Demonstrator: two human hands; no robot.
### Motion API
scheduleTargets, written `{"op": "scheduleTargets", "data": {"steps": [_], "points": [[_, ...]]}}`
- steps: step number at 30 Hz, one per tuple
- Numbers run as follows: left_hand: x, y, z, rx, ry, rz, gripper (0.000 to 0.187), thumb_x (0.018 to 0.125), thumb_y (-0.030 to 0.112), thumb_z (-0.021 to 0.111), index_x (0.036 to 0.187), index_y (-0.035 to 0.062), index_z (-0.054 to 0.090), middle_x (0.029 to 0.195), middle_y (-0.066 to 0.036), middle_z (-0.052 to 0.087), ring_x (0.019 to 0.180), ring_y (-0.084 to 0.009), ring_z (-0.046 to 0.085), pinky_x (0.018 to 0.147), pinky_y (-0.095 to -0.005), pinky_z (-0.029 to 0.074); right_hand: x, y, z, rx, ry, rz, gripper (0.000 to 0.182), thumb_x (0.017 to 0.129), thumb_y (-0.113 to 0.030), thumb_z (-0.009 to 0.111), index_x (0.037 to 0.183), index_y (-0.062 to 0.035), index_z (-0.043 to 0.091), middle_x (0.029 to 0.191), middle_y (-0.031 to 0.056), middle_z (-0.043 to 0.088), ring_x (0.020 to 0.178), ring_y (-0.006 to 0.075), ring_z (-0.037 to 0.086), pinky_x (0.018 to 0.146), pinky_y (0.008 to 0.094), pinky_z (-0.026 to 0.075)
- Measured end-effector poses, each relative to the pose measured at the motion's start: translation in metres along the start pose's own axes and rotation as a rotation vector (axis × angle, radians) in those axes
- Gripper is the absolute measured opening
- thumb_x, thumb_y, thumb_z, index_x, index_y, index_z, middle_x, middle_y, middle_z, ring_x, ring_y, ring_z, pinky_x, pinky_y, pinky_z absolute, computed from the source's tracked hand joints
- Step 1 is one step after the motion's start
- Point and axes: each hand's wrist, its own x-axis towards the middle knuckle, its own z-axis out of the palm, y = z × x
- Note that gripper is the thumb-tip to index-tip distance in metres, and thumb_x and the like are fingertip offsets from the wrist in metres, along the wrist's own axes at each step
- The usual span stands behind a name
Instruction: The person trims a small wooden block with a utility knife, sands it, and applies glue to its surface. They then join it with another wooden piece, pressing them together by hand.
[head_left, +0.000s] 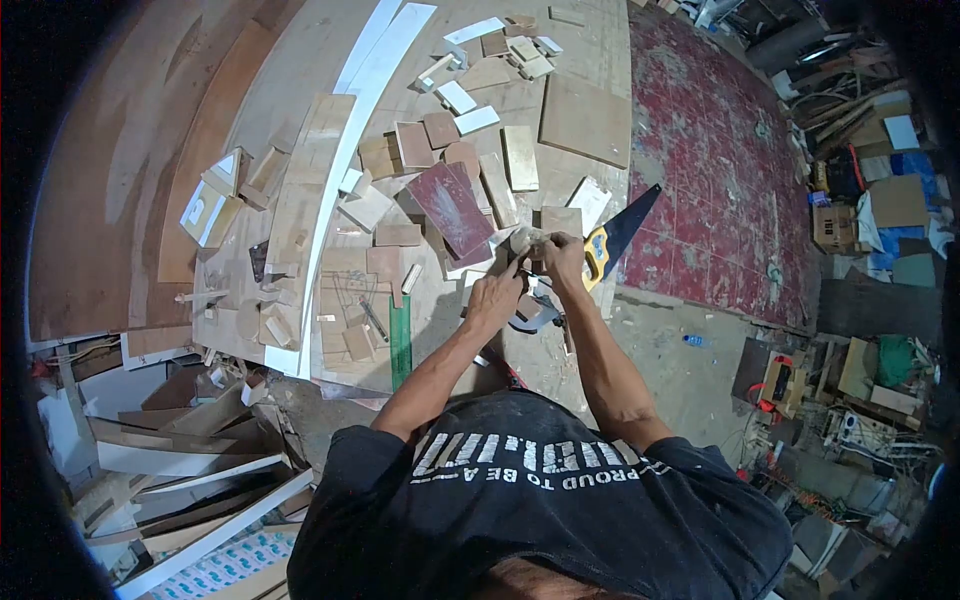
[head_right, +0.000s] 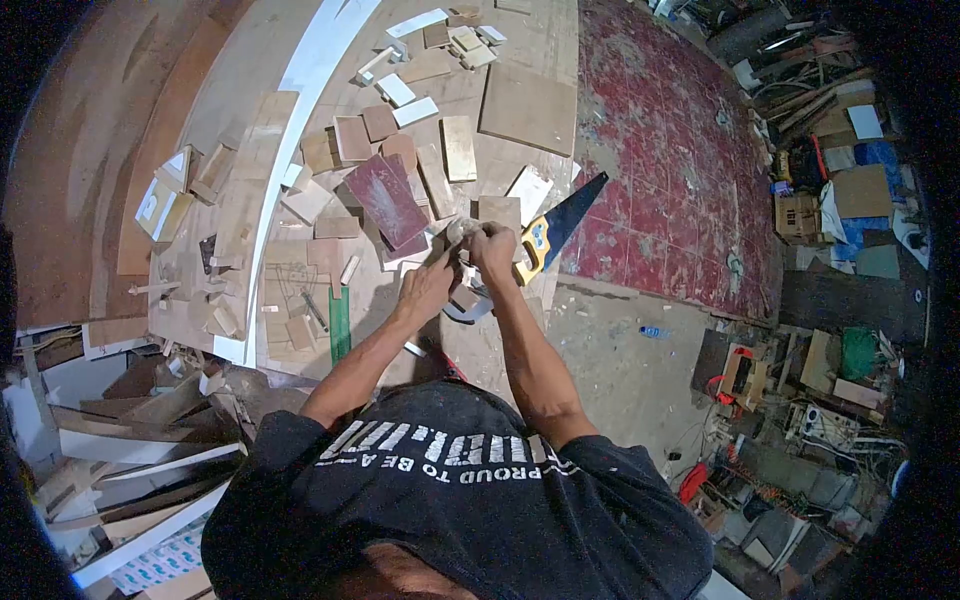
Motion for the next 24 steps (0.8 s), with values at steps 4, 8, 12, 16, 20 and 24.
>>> {"op": "scheduleTargets", "data": {"steps": [4, 8, 12, 16, 20, 24], "points": [[0.0, 0.001, -0.005, -0.033, 0.081, 0.022, 0.016, 0.086, 0.016, 0.059, 0.095, 0.0047, 0.066, 0.145, -0.005, 0.046, 0.074, -0.0292, 0.069, 0.061, -0.0412, 0.056, -0.018, -0.043, -0.035, 0.267, -0.144, 0.27, 0.009, 0.083, -0.005, 0.063, 0.081, 0.0029, 0.067, 0.065, 0.0016, 0.059, 0.055, 0.0073, 0.049, 0.05, 0.023, 0.036], [0.003, 0.0, -0.013, -0.055, -0.041, 0.007, 0.015, 0.086, 0.019, 0.063, 0.093, 0.0052, 0.062, 0.15, -0.001, 0.039, 0.075, -0.0292, 0.069, 0.059, -0.0418, 0.055, 0.004, -0.02, -0.054, 0.315, -0.3, 0.217, 0.018, 0.084, -0.013, 0.066, 0.084, 0.0053, 0.066, 0.071, 0.0065, 0.065, 0.063, 0.0114, 0.055, 0.058, 0.0263, 0.046], [0.005, 0.003, -0.022, -0.054, -0.088, -0.04, 0.012, 0.084, 0.012, 0.06, 0.09, 0.0022, 0.063, 0.131, -0.007, 0.055, 0.079, -0.0301, 0.069, 0.063, -0.0462, 0.052, 0.002, -0.062, -0.06, -0.254, -0.341, -0.304, 0.018, 0.085, -0.012, 0.063, 0.088, 0.0056, 0.064, 0.077, 0.0188, 0.064, 0.069, 0.0271, 0.064, 0.062, 0.0385, 0.05], [0.005, -0.002, -0.011, 0.047, -0.204, -0.046, 0.016, 0.08, 0.005, 0.055, 0.088, 0.002, 0.068, 0.101, -0.017, 0.064, 0.078, -0.034, 0.068, 0.069, -0.049, 0.051, -0.008, -0.09, -0.053, -0.666, -0.539, -0.647, 0.013, 0.079, -0.007, 0.059, 0.086, 0.0029, 0.063, 0.094, 0.024, 0.062, 0.088, 0.0408, 0.063, 0.077, 0.048, 0.051], [-0.003, 0.003, -0.005, 0.013, -0.163, -0.082, 0.015, 0.082, 0.008, 0.052, 0.083, 0.0008, 0.066, 0.094, -0.017, 0.062, 0.082, -0.0341, 0.066, 0.072, -0.0484, 0.05, 0.019, -0.059, -0.032, -0.753, -0.665, -0.71, 0.014, 0.079, -0.011, 0.06, 0.081, 0.0019, 0.067, 0.084, 0.0253, 0.064, 0.083, 0.0417, 0.064, 0.073, 0.0469, 0.052], [-0.005, 0.009, -0.007, -0.044, -0.141, -0.091, 0.015, 0.082, 0.007, 0.052, 0.083, 0.0004, 0.065, 0.092, -0.017, 0.061, 0.084, -0.0344, 0.065, 0.073, -0.0484, 0.049, 0.028, -0.049, -0.031, -0.652, -0.47, -0.472, 0.029, 0.077, -0.025, 0.065, 0.071, 0.0029, 0.067, 0.07, 0.0273, 0.063, 0.065, 0.0424, 0.064, 0.062, 0.0482, 0.051]]}}
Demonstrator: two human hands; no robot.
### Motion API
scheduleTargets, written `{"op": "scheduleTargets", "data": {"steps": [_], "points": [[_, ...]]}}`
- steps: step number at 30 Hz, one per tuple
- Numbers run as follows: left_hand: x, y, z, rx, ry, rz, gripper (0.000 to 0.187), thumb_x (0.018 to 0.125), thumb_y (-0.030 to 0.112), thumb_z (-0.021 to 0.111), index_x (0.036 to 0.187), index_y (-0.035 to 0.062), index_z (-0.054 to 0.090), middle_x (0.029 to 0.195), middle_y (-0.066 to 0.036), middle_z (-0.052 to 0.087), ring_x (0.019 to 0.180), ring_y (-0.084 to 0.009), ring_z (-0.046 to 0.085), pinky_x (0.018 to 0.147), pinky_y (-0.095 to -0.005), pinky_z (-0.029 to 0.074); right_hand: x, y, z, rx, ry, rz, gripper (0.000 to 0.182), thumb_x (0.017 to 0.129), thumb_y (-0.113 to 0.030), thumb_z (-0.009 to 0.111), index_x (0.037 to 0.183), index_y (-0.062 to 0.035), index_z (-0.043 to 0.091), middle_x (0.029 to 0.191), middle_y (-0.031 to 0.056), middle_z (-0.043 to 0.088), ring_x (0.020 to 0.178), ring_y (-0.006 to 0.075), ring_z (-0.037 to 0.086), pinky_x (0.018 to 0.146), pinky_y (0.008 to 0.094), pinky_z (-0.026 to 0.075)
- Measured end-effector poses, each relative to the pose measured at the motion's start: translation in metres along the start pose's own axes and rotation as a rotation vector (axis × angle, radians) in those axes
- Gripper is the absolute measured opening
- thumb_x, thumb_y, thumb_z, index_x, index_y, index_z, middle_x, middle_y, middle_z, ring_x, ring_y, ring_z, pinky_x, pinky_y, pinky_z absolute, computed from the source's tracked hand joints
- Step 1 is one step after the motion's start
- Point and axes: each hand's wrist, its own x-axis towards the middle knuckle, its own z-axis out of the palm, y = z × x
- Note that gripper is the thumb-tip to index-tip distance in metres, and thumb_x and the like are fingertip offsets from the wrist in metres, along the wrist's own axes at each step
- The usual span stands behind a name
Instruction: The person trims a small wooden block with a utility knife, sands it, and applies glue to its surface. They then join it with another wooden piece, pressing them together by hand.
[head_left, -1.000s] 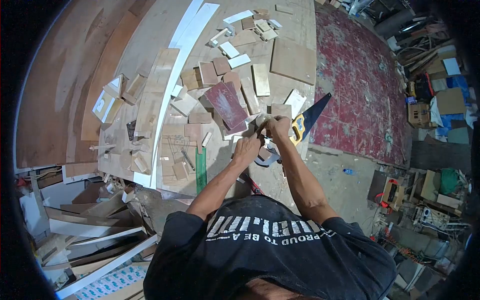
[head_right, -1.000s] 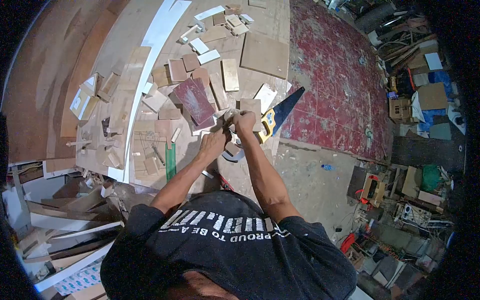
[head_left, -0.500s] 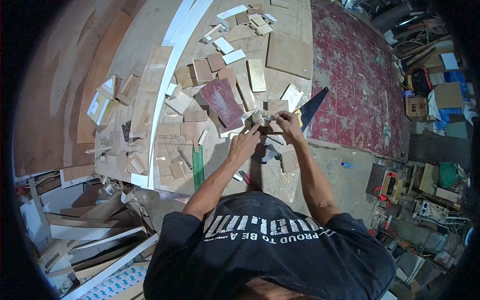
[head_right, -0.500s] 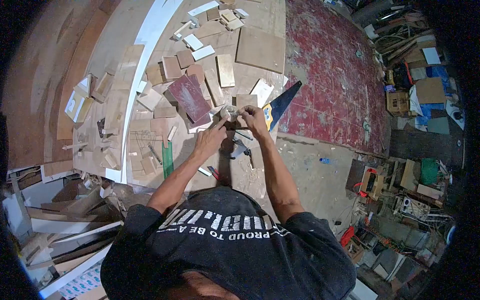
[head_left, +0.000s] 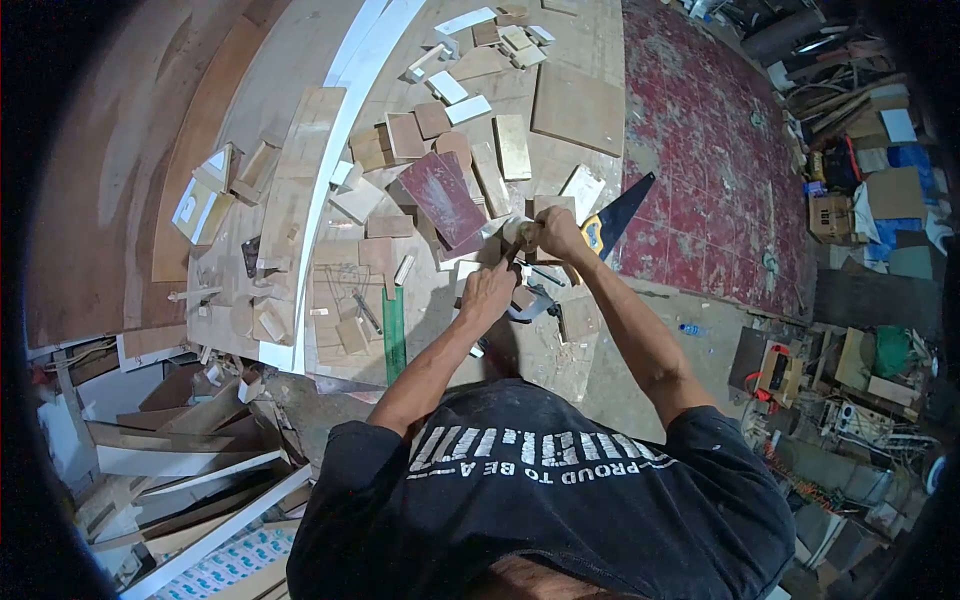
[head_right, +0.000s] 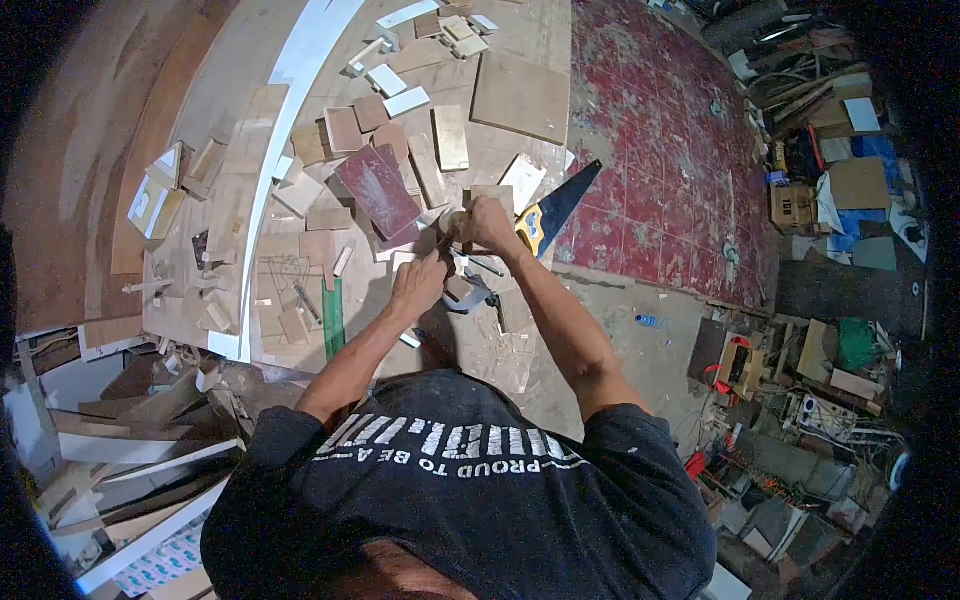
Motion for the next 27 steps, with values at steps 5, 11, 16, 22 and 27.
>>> {"op": "scheduleTargets", "data": {"steps": [5, 11, 16, 22, 27], "points": [[0.003, 0.002, -0.008, -0.05, 0.102, 0.036, 0.015, 0.086, 0.009, 0.049, 0.091, 0.002, 0.063, 0.131, -0.015, 0.054, 0.078, -0.0339, 0.068, 0.067, -0.0475, 0.053, -0.005, 0.013, 0.02, 0.605, 0.164, 0.489, 0.02, 0.078, -0.015, 0.062, 0.076, 0.0046, 0.064, 0.066, 0.0175, 0.062, 0.049, 0.0312, 0.056, 0.049, 0.0415, 0.045], [0.005, 0.0, -0.004, 0.03, 0.116, 0.103, 0.012, 0.084, 0.009, 0.052, 0.09, 0.0035, 0.061, 0.15, -0.009, 0.038, 0.072, -0.0305, 0.069, 0.061, -0.0422, 0.055, -0.017, 0.073, 0.076, 1.539, 0.259, 0.885, 0.011, 0.084, -0.001, 0.055, 0.077, -0.0068, 0.051, 0.06, -0.0007, 0.039, 0.049, 0.0106, 0.035, 0.044, 0.0277, 0.025], [0.01, -0.001, -0.007, 0.08, 0.096, 0.086, 0.013, 0.084, 0.009, 0.056, 0.094, 0.0044, 0.063, 0.149, -0.01, 0.04, 0.072, -0.029, 0.069, 0.063, -0.0399, 0.056, -0.042, 0.001, 0.022, 1.649, 0.421, 1.024, 0.009, 0.086, 0.0, 0.052, 0.079, -0.0059, 0.053, 0.063, 0.0015, 0.045, 0.047, 0.0143, 0.04, 0.04, 0.0305, 0.029], [0.017, -0.004, -0.006, 0.103, 0.037, 0.114, 0.034, 0.086, 0.019, 0.058, 0.12, 0.013, 0.062, 0.154, -0.008, 0.033, 0.078, -0.0302, 0.071, 0.061, -0.0441, 0.057, -0.073, 0.012, 0.016, 1.633, 0.452, 0.935, 0.013, 0.087, 0.002, 0.054, 0.081, -0.0067, 0.046, 0.064, 0.002, 0.044, 0.048, 0.0102, 0.038, 0.043, 0.0261, 0.027], [0.008, 0.003, -0.031, 0.038, 0.008, 0.09, 0.033, 0.086, 0.021, 0.061, 0.119, 0.0129, 0.063, 0.151, -0.011, 0.036, 0.085, -0.0333, 0.069, 0.065, -0.0444, 0.057, -0.097, 0.012, 0.006, 1.621, 0.374, 0.852, 0.009, 0.09, -0.002, 0.052, 0.084, -0.0058, 0.047, 0.068, 0.0029, 0.046, 0.05, 0.0101, 0.04, 0.044, 0.0262, 0.028]]}}
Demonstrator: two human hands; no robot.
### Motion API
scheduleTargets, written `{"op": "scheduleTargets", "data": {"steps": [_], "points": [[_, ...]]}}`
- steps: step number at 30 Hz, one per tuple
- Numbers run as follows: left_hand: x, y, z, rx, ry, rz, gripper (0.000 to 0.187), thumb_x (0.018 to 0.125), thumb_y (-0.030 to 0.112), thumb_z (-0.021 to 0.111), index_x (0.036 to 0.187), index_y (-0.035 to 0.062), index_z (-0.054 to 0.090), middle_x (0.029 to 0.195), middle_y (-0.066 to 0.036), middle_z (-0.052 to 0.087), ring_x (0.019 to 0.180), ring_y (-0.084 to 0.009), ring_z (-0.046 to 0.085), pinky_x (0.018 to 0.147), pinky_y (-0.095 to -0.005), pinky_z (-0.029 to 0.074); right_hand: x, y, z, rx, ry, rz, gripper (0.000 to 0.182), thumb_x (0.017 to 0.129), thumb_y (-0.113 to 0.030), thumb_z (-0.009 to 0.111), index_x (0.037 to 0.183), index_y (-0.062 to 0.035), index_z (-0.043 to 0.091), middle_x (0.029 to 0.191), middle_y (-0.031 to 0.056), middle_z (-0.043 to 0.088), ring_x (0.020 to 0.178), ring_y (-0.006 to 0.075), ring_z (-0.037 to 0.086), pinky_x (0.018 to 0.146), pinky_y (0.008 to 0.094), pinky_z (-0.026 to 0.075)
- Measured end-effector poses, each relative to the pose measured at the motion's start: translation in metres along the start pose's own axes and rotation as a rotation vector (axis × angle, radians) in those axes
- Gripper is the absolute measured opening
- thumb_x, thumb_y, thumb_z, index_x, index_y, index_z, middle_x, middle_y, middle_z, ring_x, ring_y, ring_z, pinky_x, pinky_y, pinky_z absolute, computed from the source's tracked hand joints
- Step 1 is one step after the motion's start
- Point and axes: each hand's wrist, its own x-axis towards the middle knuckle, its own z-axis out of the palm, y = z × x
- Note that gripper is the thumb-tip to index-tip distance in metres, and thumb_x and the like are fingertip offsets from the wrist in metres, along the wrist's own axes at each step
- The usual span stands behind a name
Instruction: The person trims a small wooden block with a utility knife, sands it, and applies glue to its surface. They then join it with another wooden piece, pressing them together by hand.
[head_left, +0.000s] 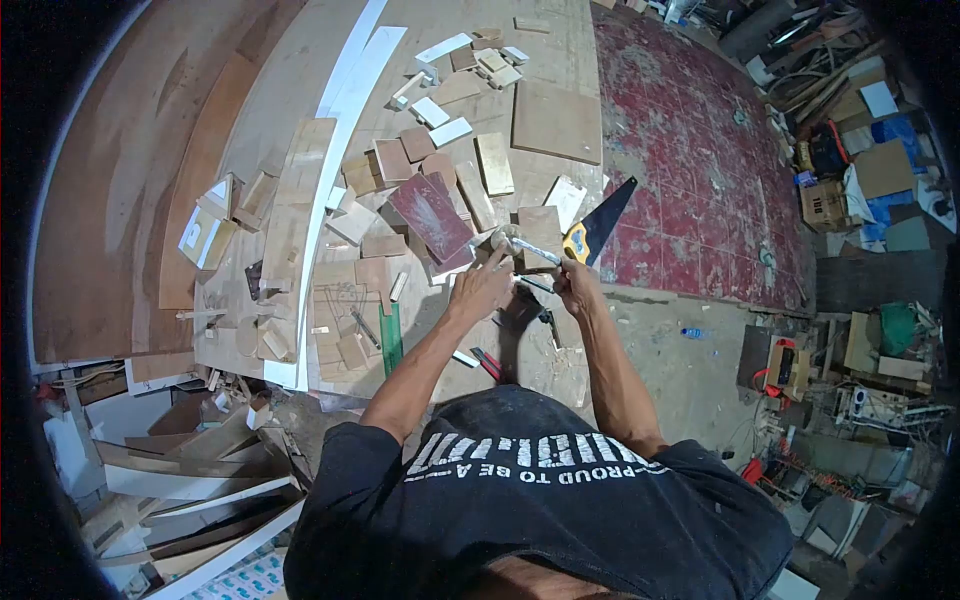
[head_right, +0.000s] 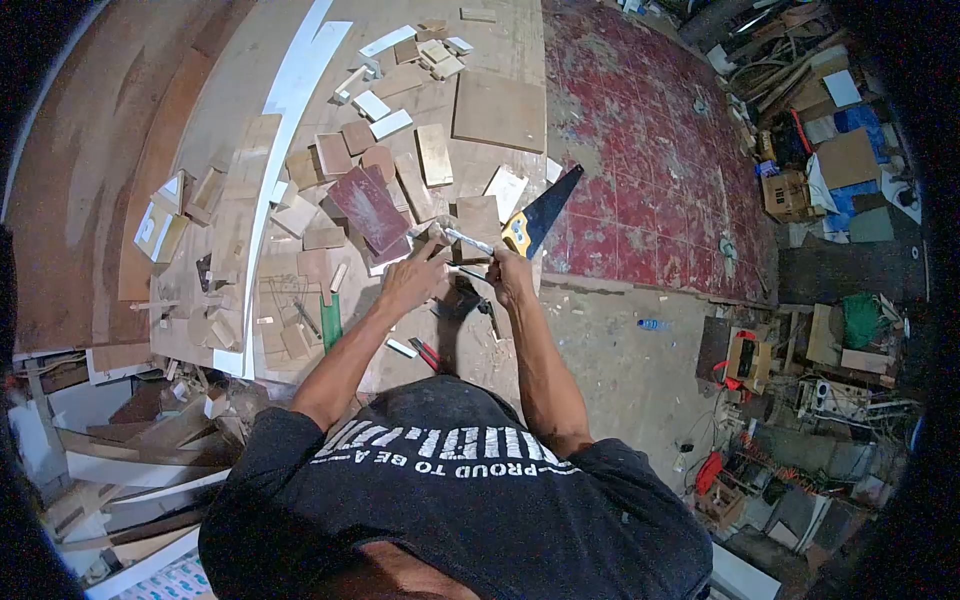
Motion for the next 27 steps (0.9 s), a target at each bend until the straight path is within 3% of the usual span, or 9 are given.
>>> {"op": "scheduleTargets", "data": {"steps": [3, 5, 6, 7, 10, 15, 18, 21, 27], "points": [[-0.002, -0.01, 0.008, -0.199, 0.082, 0.062, 0.03, 0.089, 0.022, 0.061, 0.117, 0.0102, 0.063, 0.14, -0.01, 0.049, 0.088, -0.0282, 0.069, 0.069, -0.0407, 0.057, -0.039, -0.018, 0.0, 0.025, -0.112, -0.044, 0.005, 0.093, -0.005, 0.05, 0.088, -0.0044, 0.05, 0.073, 0.0046, 0.052, 0.056, 0.0111, 0.046, 0.048, 0.0253, 0.034], [0.0, -0.018, 0.025, -0.816, 0.284, 0.017, 0.03, 0.093, 0.025, 0.06, 0.115, 0.0042, 0.062, 0.118, -0.006, 0.062, 0.089, -0.0192, 0.066, 0.073, -0.0332, 0.055, -0.065, -0.028, -0.001, 0.066, -0.244, -0.126, 0.005, 0.095, -0.007, 0.05, 0.094, -0.0028, 0.053, 0.081, 0.0069, 0.058, 0.063, 0.0123, 0.05, 0.053, 0.0239, 0.039], [-0.007, -0.011, 0.002, -0.854, 0.275, -0.032, 0.032, 0.097, 0.028, 0.058, 0.116, 0.0019, 0.06, 0.101, -0.002, 0.065, 0.09, -0.011, 0.061, 0.076, -0.0259, 0.051, -0.074, -0.03, -0.008, 0.095, -0.331, -0.164, 0.011, 0.095, -0.009, 0.054, 0.102, -0.0013, 0.055, 0.084, 0.0089, 0.061, 0.065, 0.0126, 0.052, 0.056, 0.0227, 0.043], [-0.014, -0.005, -0.008, -0.849, 0.267, -0.042, 0.032, 0.097, 0.028, 0.058, 0.116, 0.0019, 0.06, 0.101, -0.002, 0.065, 0.09, -0.011, 0.061, 0.076, -0.0259, 0.051, -0.088, -0.034, -0.008, 0.157, -0.364, -0.196, 0.017, 0.096, -0.009, 0.055, 0.109, 0.0007, 0.055, 0.091, 0.0115, 0.064, 0.068, 0.0131, 0.058, 0.057, 0.0228, 0.047], [-0.028, 0.023, -0.042, -1.58, 0.301, -0.061, 0.032, 0.1, 0.029, 0.055, 0.122, 0.0055, 0.054, 0.09, -0.001, 0.064, 0.079, -0.0056, 0.059, 0.07, -0.0218, 0.049, -0.139, -0.049, 0.003, 0.187, -0.425, -0.222, 0.035, 0.09, -0.005, 0.059, 0.123, 0.0043, 0.054, 0.091, 0.0122, 0.061, 0.075, 0.0137, 0.056, 0.059, 0.0231, 0.046], [-0.048, 0.067, -0.083, -1.543, 0.437, -0.017, 0.03, 0.101, 0.029, 0.052, 0.119, 0.0055, 0.051, 0.079, 0.002, 0.056, 0.064, -0.0036, 0.052, 0.055, -0.0199, 0.043, -0.182, -0.042, 0.008, 0.223, -0.409, -0.229, 0.033, 0.087, -0.001, 0.063, 0.117, 0.0108, 0.057, 0.094, 0.0126, 0.061, 0.08, 0.0169, 0.059, 0.062, 0.0232, 0.048], [-0.062, 0.085, -0.102, -1.451, 0.541, 0.012, 0.035, 0.1, 0.035, 0.052, 0.118, 0.0051, 0.049, 0.074, 0.0, 0.055, 0.059, -0.0035, 0.05, 0.051, -0.0188, 0.039, -0.195, -0.034, 0.005, 0.08, -0.441, -0.388, 0.025, 0.086, 0.003, 0.064, 0.11, 0.0095, 0.062, 0.101, 0.0135, 0.062, 0.075, 0.017, 0.06, 0.064, 0.0247, 0.05], [-0.073, 0.084, -0.11, -1.433, 0.512, 0.055, 0.038, 0.1, 0.033, 0.053, 0.121, 0.002, 0.045, 0.078, -0.002, 0.057, 0.069, -0.0076, 0.055, 0.063, -0.0221, 0.046, -0.21, -0.035, 0.009, 0.008, -0.525, -0.548, 0.021, 0.086, 0.006, 0.063, 0.107, 0.0086, 0.065, 0.103, 0.0135, 0.061, 0.076, 0.0189, 0.061, 0.064, 0.026, 0.051], [-0.087, 0.099, -0.125, -1.443, 0.561, 0.103, 0.037, 0.099, 0.032, 0.056, 0.12, 0.0031, 0.044, 0.073, 0.0, 0.051, 0.067, -0.0066, 0.053, 0.059, -0.021, 0.043, -0.226, -0.044, 0.014, -0.126, -0.572, -0.755, 0.02, 0.086, 0.008, 0.063, 0.105, 0.0078, 0.066, 0.106, 0.015, 0.06, 0.079, 0.0191, 0.064, 0.065, 0.0277, 0.053]]}}
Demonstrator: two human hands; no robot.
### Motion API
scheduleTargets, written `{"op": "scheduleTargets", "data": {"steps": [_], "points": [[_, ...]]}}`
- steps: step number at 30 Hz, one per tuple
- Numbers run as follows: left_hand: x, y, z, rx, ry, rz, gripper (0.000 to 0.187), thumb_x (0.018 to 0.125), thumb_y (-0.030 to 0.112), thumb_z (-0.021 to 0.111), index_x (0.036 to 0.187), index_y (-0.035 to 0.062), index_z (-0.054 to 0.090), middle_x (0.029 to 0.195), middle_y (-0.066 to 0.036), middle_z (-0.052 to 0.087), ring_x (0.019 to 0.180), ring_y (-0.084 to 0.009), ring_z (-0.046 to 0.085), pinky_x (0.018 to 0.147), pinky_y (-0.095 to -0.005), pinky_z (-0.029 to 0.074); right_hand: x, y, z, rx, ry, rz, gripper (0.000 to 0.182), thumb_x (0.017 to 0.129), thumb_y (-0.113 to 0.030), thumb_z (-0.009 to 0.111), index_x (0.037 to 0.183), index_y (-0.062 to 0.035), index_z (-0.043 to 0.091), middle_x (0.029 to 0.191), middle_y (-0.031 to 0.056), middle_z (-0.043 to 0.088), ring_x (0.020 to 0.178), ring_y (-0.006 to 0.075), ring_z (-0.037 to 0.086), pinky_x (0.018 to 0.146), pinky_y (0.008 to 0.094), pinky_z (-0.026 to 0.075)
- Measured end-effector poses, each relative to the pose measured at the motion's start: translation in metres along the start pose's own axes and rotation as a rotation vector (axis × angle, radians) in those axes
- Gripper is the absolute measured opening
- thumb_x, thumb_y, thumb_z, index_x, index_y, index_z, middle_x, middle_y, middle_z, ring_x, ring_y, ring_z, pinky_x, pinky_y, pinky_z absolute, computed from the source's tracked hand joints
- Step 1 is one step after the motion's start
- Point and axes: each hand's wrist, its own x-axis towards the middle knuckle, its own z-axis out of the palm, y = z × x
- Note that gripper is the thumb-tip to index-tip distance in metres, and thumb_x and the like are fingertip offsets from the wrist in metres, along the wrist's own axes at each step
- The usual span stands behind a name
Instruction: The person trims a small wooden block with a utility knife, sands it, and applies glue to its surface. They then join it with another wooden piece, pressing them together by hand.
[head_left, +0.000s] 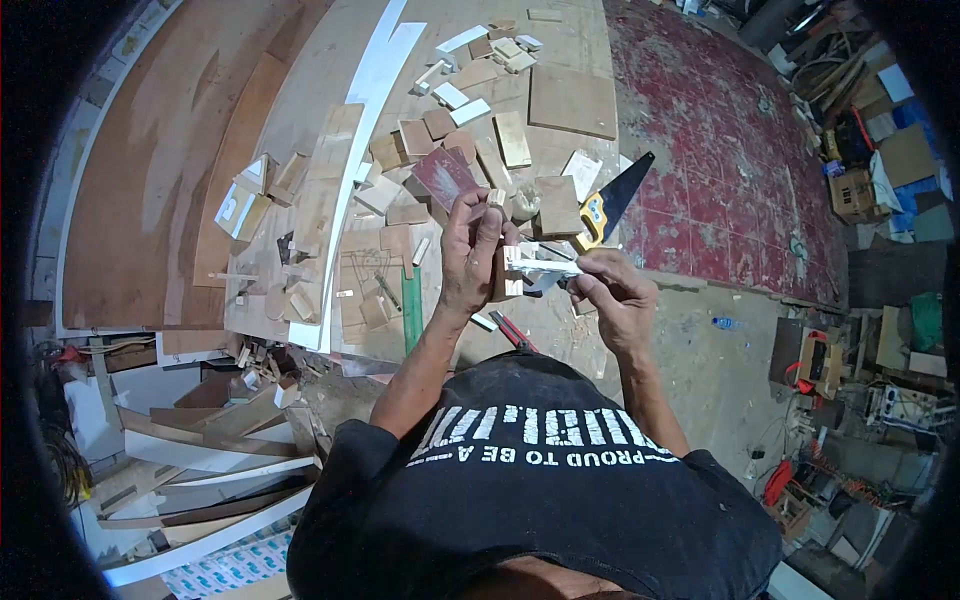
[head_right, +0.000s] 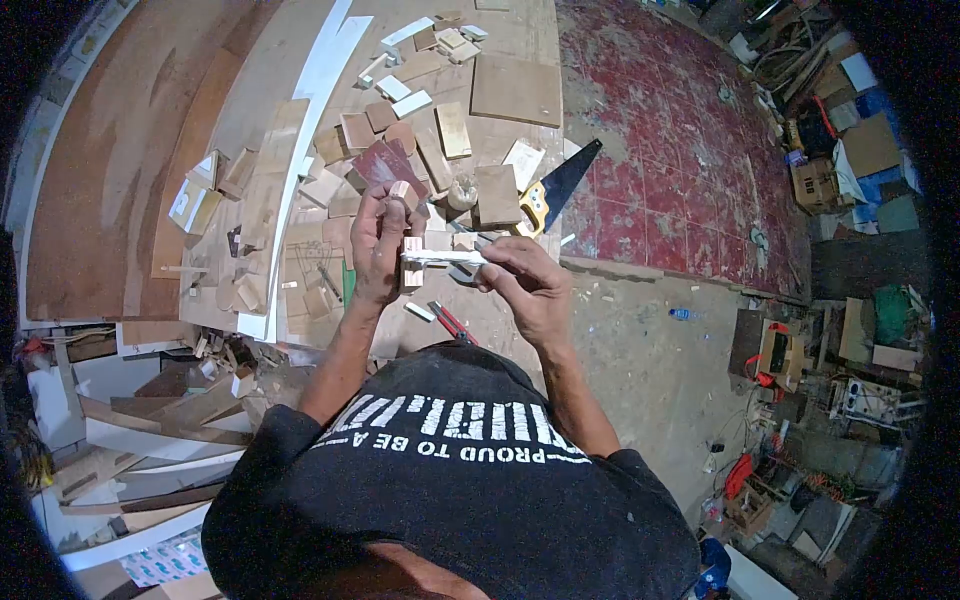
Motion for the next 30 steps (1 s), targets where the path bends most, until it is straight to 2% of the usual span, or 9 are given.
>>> {"op": "scheduleTargets", "data": {"steps": [8, 10, 11, 13, 17, 19, 23, 26, 30], "points": [[-0.009, 0.008, 0.0, -0.048, -0.036, -0.029, 0.043, 0.098, 0.036, 0.057, 0.121, 0.0025, 0.044, 0.073, 0.001, 0.051, 0.064, -0.0054, 0.051, 0.056, -0.0198, 0.041, -0.008, -0.014, 0.0, -0.233, -0.07, -0.098, 0.022, 0.084, 0.008, 0.065, 0.105, 0.0046, 0.068, 0.104, 0.0153, 0.062, 0.08, 0.0169, 0.065, 0.064, 0.026, 0.054], [-0.01, 0.008, 0.0, -0.062, -0.03, -0.036, 0.044, 0.097, 0.037, 0.057, 0.121, 0.002, 0.044, 0.074, 0.001, 0.052, 0.065, -0.0054, 0.052, 0.056, -0.0197, 0.041, -0.006, -0.022, -0.003, -0.555, -0.155, -0.275, 0.026, 0.08, 0.009, 0.067, 0.104, 0.0003, 0.07, 0.099, 0.0129, 0.063, 0.076, 0.0164, 0.065, 0.064, 0.0244, 0.054], [-0.011, 0.008, 0.0, -0.075, -0.021, -0.045, 0.044, 0.097, 0.037, 0.057, 0.121, 0.0015, 0.045, 0.075, 0.001, 0.052, 0.065, -0.0054, 0.052, 0.056, -0.0195, 0.042, -0.006, -0.028, -0.002, -0.556, -0.153, -0.275, 0.026, 0.08, 0.009, 0.067, 0.104, 0.0003, 0.07, 0.099, 0.0129, 0.063, 0.076, 0.0164, 0.065, 0.064, 0.0244, 0.054], [-0.012, 0.007, -0.001, -0.076, -0.025, -0.038, 0.043, 0.097, 0.036, 0.057, 0.12, 0.0013, 0.045, 0.076, 0.0, 0.051, 0.066, -0.0055, 0.052, 0.057, -0.0195, 0.042, -0.003, -0.045, 0.004, -0.768, -0.199, -0.507, 0.03, 0.077, 0.01, 0.069, 0.104, -0.0033, 0.071, 0.097, 0.0113, 0.064, 0.077, 0.0165, 0.066, 0.064, 0.0254, 0.055], [-0.015, 0.01, 0.001, -0.06, -0.031, -0.028, 0.041, 0.098, 0.034, 0.057, 0.119, 0.0012, 0.046, 0.078, 0.0, 0.051, 0.068, -0.006, 0.054, 0.057, -0.0198, 0.043, -0.003, -0.061, 0.007, -0.858, -0.234, -0.58, 0.028, 0.075, 0.012, 0.07, 0.101, 0.001, 0.07, 0.094, 0.0135, 0.063, 0.08, 0.0199, 0.066, 0.064, 0.0262, 0.054], [-0.016, 0.013, 0.0, -0.055, -0.038, -0.031, 0.04, 0.098, 0.034, 0.056, 0.119, 0.0014, 0.046, 0.078, 0.0, 0.05, 0.069, -0.0062, 0.054, 0.057, -0.0199, 0.043, -0.003, -0.067, 0.005, -0.957, -0.285, -0.641, 0.032, 0.074, 0.007, 0.072, 0.104, -0.0039, 0.071, 0.098, 0.0116, 0.064, 0.082, 0.019, 0.067, 0.062, 0.03, 0.056], [-0.017, 0.014, -0.001, -0.043, -0.015, 0.005, 0.038, 0.099, 0.033, 0.056, 0.119, 0.0021, 0.046, 0.078, 0.0, 0.05, 0.068, -0.0064, 0.054, 0.056, -0.0203, 0.043, -0.002, -0.08, 0.002, -1.004, -0.378, -0.693, 0.03, 0.074, 0.006, 0.073, 0.102, -0.0034, 0.071, 0.096, 0.0116, 0.064, 0.081, 0.0193, 0.067, 0.062, 0.0296, 0.056], [-0.02, 0.013, -0.002, -0.084, 0.007, 0.023, 0.037, 0.099, 0.031, 0.055, 0.12, 0.0021, 0.045, 0.078, 0.0, 0.051, 0.067, -0.0067, 0.054, 0.057, -0.0205, 0.043, 0.001, -0.088, -0.002, -1.022, -0.428, -0.77, 0.03, 0.072, 0.013, 0.071, 0.1, 0.0009, 0.071, 0.096, 0.0135, 0.063, 0.079, 0.0197, 0.067, 0.065, 0.0285, 0.056], [-0.02, 0.015, -0.002, -0.093, 0.02, 0.06, 0.036, 0.099, 0.029, 0.055, 0.12, 0.002, 0.044, 0.077, 0.0, 0.051, 0.066, -0.007, 0.054, 0.057, -0.0206, 0.043, 0.0, -0.088, 0.001, -0.792, -0.294, -0.639, 0.031, 0.073, 0.014, 0.068, 0.101, 0.0021, 0.07, 0.093, 0.0137, 0.062, 0.073, 0.0166, 0.064, 0.064, 0.0256, 0.054]]}}
